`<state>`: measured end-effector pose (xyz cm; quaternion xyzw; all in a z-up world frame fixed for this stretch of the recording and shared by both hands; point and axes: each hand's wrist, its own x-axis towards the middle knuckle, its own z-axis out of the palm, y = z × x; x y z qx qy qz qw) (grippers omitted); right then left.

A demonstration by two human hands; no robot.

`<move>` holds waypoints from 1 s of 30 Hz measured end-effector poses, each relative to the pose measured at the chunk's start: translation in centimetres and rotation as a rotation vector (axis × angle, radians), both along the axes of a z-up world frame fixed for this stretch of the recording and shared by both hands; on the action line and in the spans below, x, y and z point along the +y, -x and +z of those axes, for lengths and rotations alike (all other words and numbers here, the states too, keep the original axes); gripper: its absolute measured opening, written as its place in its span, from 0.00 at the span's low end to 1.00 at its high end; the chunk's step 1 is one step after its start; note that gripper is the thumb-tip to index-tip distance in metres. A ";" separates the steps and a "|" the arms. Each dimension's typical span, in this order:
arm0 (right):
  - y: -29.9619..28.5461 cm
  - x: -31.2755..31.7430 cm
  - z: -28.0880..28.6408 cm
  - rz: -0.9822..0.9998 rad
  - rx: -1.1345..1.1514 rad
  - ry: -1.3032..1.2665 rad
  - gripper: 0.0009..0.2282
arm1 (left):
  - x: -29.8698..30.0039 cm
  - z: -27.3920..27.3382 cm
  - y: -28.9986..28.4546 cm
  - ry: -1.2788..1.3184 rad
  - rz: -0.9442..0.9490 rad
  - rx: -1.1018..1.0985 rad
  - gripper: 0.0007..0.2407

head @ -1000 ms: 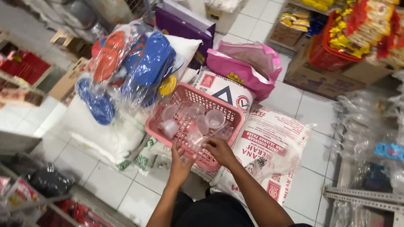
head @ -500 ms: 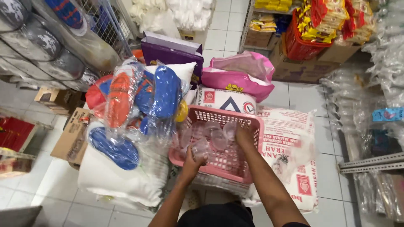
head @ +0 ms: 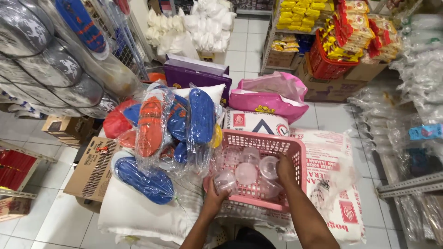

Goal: The person organizes clear plastic cups by moving stacks of them into a pink plastic basket and placing other stacks onto a shelf in a store.

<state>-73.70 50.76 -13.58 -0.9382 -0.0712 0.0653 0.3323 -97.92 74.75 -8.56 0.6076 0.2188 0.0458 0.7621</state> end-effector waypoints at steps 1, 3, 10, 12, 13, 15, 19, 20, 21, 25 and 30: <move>0.3 -0.4 -0.3 0.032 -0.077 -0.005 0.18 | -0.3 0.1 0.3 0.008 -0.009 0.026 0.33; 0.4 -1.1 -0.8 0.083 -0.168 -0.011 0.18 | -0.8 0.5 0.5 -0.020 -0.036 0.025 0.33; 0.8 -1.4 3.0 0.150 0.036 0.057 0.18 | -1.1 0.8 -0.8 -0.044 0.002 0.002 0.32; 0.6 -1.5 3.9 0.140 0.069 0.099 0.17 | -1.3 0.3 -1.2 -0.020 -0.004 -0.006 0.32; 0.6 -1.6 3.8 0.145 0.043 0.095 0.17 | -1.5 -0.2 -1.4 -0.006 -0.002 -0.011 0.32; 0.4 -2.2 3.1 0.187 -0.056 0.048 0.18 | -1.9 -1.1 -2.2 -0.004 0.002 -0.025 0.32; -0.5 -3.6 2.3 0.284 -0.168 -0.067 0.18 | -2.7 -2.2 -3.1 -0.034 0.029 -0.033 0.33; -0.7 -3.9 2.7 0.293 -0.144 -0.077 0.18 | -3.1 -2.3 -3.3 0.016 0.036 -0.039 0.33; -0.7 -4.3 3.3 0.281 -0.177 -0.112 0.17 | -3.4 -2.3 -3.2 0.065 0.043 -0.043 0.33; 0.2 -5.4 6.8 0.099 -0.027 -0.282 0.15 | -4.7 -2.1 -3.8 0.178 0.025 -0.112 0.35; 1.6 -6.2 7.4 0.096 0.306 -0.576 0.14 | -6.9 -1.1 -3.4 0.186 0.001 -0.056 0.38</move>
